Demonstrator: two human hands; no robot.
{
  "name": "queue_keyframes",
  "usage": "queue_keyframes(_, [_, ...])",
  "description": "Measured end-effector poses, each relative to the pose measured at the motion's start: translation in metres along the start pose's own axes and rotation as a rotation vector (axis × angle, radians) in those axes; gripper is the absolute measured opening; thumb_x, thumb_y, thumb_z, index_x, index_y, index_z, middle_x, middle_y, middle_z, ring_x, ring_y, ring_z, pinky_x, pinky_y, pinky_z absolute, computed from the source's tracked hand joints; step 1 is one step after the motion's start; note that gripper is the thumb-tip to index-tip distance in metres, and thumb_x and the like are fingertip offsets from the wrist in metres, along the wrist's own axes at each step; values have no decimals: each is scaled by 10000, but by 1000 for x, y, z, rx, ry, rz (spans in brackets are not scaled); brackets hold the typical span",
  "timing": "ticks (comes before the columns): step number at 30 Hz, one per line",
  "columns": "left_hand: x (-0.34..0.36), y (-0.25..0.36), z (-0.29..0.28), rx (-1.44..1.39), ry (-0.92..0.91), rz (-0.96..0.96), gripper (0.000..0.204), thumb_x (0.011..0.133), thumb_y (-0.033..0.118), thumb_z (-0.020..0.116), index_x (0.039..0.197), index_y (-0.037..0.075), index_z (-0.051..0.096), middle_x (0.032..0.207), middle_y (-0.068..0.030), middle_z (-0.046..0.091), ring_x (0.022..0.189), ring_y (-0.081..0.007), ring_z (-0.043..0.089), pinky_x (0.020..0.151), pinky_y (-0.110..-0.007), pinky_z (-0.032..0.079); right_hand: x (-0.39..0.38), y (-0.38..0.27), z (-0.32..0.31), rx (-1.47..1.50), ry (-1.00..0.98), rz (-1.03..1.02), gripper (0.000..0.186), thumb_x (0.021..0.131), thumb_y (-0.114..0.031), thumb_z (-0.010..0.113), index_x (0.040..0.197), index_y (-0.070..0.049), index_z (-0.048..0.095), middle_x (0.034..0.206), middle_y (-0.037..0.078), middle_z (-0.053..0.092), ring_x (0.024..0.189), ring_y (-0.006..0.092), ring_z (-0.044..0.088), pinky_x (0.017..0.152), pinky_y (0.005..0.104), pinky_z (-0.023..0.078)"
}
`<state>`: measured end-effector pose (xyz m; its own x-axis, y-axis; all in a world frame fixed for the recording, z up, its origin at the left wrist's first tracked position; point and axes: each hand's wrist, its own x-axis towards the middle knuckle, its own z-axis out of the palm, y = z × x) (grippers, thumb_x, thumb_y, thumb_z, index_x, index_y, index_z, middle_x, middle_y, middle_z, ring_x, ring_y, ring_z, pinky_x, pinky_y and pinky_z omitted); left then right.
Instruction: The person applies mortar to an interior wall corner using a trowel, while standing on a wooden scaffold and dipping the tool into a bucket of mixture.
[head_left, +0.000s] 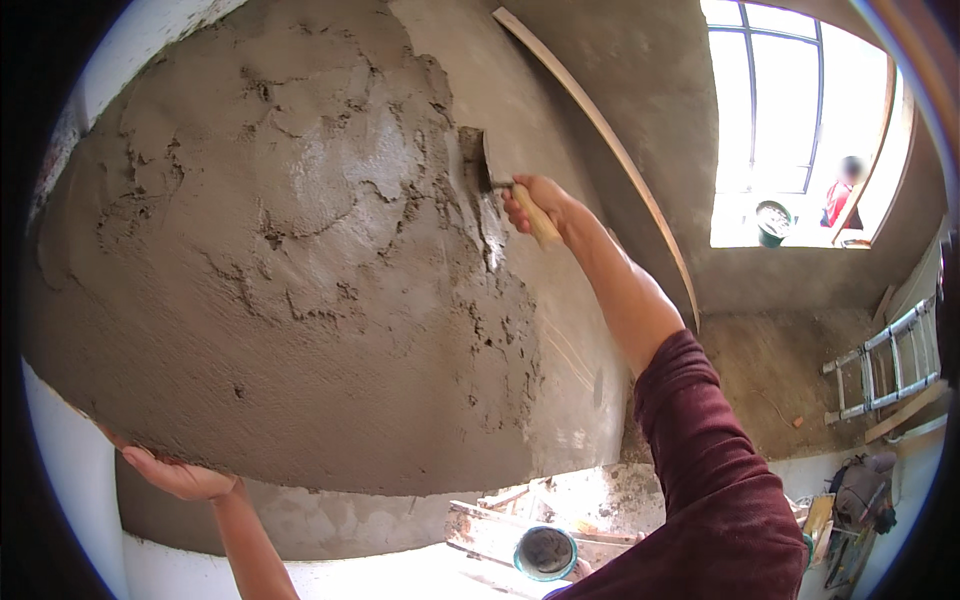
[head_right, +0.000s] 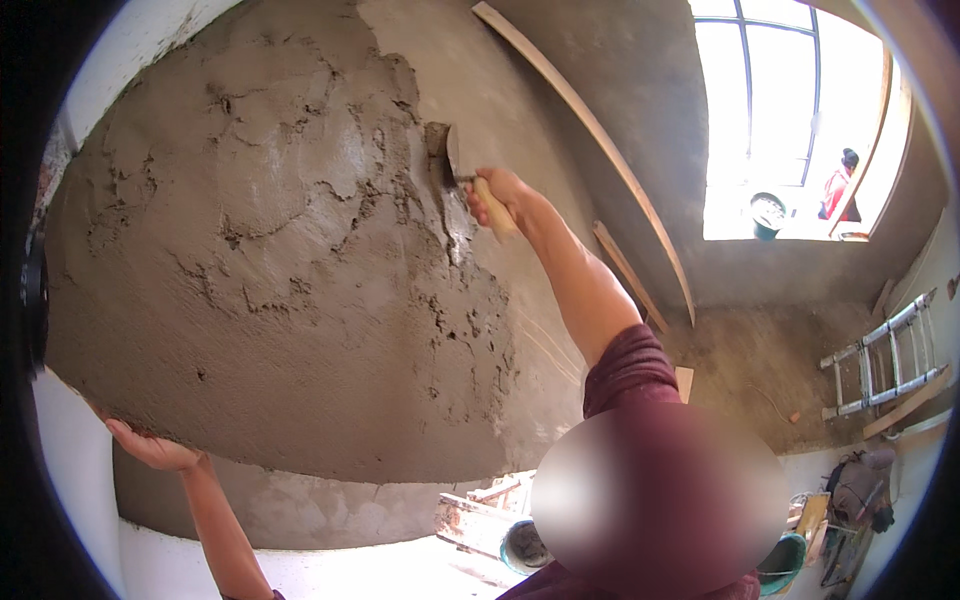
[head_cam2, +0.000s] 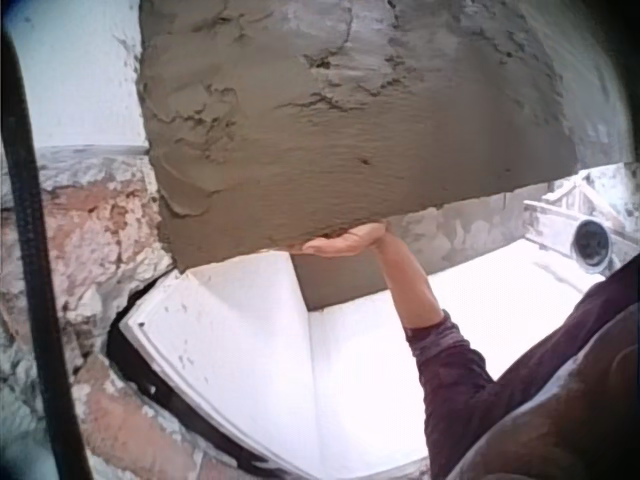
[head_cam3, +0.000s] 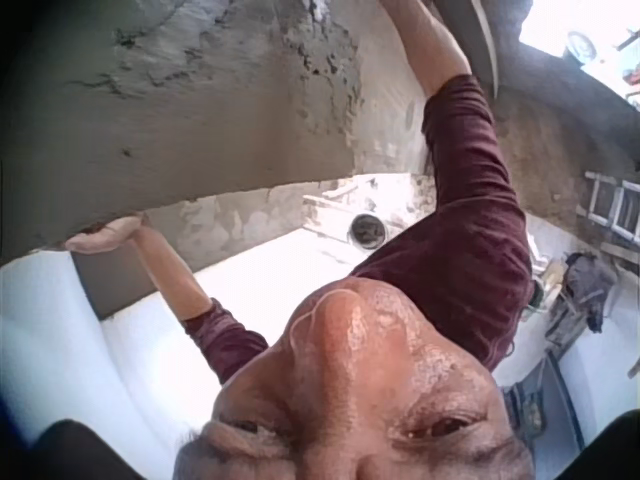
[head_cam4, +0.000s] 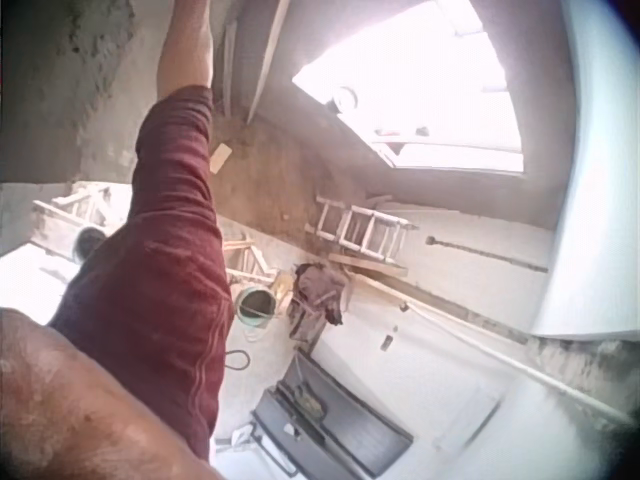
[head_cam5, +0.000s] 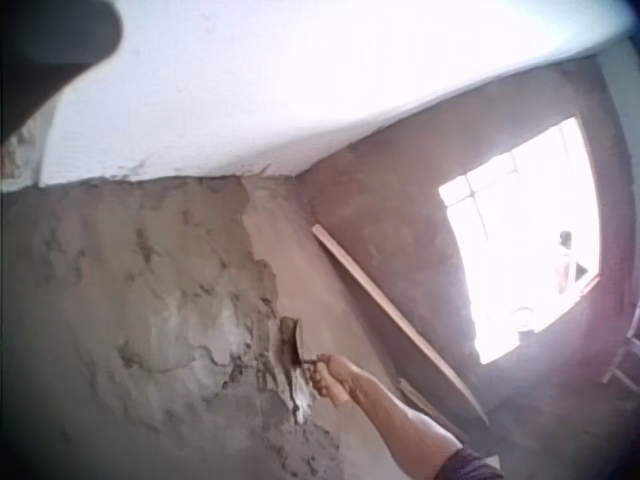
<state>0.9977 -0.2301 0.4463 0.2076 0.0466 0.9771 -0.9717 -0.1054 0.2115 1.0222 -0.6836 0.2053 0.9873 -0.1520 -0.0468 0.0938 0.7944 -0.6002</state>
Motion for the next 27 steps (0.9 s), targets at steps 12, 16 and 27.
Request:
queue_keyframes(12, [-4, -4, 0, -52, -35, -13, 672, 958, 471, 206, 1433, -4, 210, 1485, -162, 223, 1373, -255, 232, 1125, -428, 189, -99, 81, 104, -833, 92, -187, 334, 992, -261, 274, 856, -36, 479, 673, 74, 530, 494, 148, 518, 440, 298, 481])
queue_keyframes(16, [7, 6, 2, -16, -25, 47, 708, 948, 477, 202, 1435, -37, 176, 1495, -166, 195, 1400, -263, 163, 1130, -447, 157, -128, 96, 83, -943, 143, -279, 360, 998, -271, 261, 866, -14, 476, 650, 91, 524, 506, 187, 541, 452, 346, 480])
queue_keyframes(27, [-7, 7, 13, -39, -17, 26, 654, 954, 436, 231, 1427, -15, 233, 1472, -162, 256, 1371, -262, 244, 1119, -445, 211, -81, 138, 16, -811, 400, -68, 380, 963, -286, 300, 801, 29, 438, 616, 115, 487, 455, 234, 521, 382, 401, 455])
